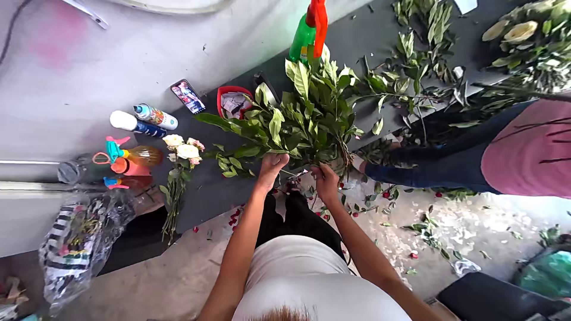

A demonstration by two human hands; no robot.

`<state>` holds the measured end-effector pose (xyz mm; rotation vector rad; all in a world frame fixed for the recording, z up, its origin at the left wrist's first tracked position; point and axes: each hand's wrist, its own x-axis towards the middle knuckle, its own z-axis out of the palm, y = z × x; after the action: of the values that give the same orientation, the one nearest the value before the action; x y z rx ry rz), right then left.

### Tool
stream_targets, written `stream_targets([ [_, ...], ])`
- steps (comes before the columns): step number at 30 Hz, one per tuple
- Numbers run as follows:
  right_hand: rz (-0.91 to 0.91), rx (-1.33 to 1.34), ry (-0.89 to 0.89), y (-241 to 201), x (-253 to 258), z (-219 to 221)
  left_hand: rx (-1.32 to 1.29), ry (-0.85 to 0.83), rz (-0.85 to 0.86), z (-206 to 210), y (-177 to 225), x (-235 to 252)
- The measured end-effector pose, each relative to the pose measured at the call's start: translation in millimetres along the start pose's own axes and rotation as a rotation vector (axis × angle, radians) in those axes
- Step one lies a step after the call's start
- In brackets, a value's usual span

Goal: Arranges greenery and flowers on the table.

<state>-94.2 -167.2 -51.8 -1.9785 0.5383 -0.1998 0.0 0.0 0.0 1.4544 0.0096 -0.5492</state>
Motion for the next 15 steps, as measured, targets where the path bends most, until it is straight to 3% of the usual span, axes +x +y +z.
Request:
stream_targets([
  [3,0.003,0.051,-0.057,-6.3,-3.3,-6.4,-0.1,0.119,0.046,17.9,13.8,-11.0],
  [15,0.08,0.405,-0.112,-51.6,-2.8,-7.8,-0.161,0.202,0.1,15.8,39.5,-7.7],
])
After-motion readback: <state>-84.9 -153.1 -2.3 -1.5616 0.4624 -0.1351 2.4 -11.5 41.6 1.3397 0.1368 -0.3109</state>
